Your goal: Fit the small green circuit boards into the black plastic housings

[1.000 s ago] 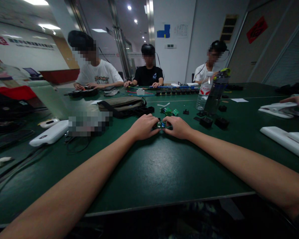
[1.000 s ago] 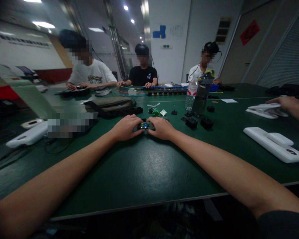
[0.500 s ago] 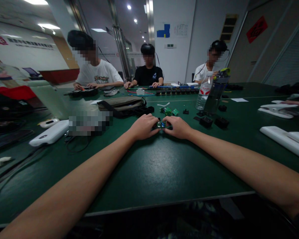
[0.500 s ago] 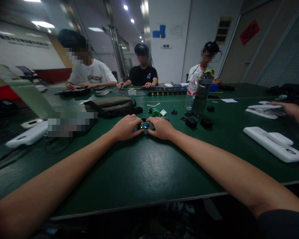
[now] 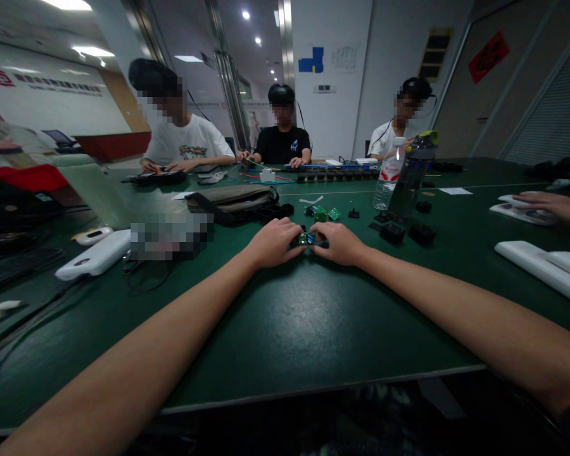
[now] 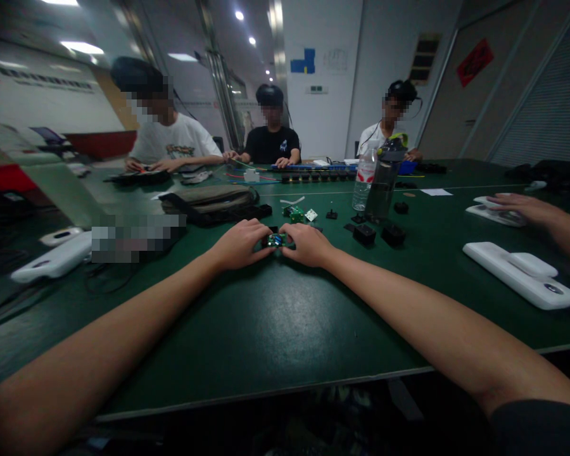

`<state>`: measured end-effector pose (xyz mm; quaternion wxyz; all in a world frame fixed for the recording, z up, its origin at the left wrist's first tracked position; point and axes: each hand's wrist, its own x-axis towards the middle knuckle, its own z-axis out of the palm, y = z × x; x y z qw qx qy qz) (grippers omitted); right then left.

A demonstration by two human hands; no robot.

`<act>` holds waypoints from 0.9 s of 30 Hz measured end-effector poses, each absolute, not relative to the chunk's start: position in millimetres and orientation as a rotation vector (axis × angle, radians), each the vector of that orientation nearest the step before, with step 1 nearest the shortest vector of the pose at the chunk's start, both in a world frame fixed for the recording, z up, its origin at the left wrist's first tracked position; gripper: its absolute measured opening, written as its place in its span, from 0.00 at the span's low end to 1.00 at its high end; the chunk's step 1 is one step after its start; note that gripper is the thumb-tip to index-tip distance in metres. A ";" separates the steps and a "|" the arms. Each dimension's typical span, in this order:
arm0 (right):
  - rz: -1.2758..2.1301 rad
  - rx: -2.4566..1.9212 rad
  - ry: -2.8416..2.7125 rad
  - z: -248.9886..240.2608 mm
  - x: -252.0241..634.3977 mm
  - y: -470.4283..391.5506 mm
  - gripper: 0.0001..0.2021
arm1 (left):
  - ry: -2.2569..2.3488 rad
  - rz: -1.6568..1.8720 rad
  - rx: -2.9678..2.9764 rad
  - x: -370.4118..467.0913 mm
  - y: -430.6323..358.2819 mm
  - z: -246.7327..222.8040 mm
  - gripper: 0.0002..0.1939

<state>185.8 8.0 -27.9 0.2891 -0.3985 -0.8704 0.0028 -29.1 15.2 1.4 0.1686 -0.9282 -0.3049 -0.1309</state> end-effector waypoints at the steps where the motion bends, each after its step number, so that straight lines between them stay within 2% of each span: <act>1: 0.008 -1.061 -2.323 -28.1 185.9 8.2 0.12 | -0.869 -0.373 -2.639 -29.1 15.2 1.4 0.13; 27: 0.001 -1.064 -2.324 -27.8 186.2 7.0 0.12 | -0.872 -0.347 -2.632 -28.6 14.9 2.0 0.13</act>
